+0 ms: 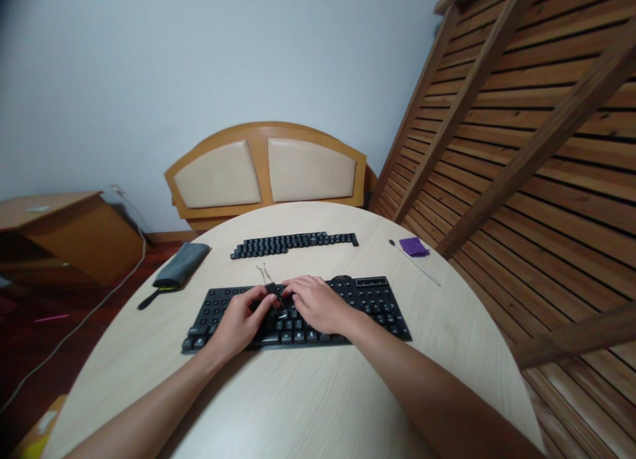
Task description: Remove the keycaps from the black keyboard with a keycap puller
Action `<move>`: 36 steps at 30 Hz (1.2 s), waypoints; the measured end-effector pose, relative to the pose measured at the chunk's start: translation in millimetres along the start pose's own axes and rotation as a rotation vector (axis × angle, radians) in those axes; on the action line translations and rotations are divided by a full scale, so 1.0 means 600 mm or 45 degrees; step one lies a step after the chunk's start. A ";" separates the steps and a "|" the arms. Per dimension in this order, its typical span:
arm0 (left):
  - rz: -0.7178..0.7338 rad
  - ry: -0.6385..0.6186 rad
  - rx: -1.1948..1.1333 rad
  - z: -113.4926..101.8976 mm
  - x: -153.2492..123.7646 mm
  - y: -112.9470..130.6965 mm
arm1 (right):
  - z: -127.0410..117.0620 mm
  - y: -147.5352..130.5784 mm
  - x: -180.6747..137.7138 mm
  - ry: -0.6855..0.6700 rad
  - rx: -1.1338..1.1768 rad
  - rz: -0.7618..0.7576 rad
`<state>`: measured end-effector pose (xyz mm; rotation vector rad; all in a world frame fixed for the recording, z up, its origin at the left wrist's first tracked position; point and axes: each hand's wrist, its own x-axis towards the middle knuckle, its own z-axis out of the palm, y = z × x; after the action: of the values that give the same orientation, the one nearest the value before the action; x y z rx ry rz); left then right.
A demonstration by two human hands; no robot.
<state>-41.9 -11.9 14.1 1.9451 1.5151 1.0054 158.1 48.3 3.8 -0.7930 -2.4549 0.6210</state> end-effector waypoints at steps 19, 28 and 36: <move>-0.059 0.027 -0.004 0.008 0.003 -0.013 | 0.002 0.004 -0.004 -0.098 -0.087 -0.058; 0.124 -0.034 0.173 0.004 -0.004 -0.010 | 0.000 0.004 -0.001 -0.046 -0.032 -0.037; 0.221 -0.068 0.291 0.006 -0.012 -0.007 | -0.002 0.000 0.002 -0.037 0.000 -0.020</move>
<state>-42.6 -17.2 7.2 2.2769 1.5081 0.8726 158.0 49.3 5.2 -0.7689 -2.4853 0.6305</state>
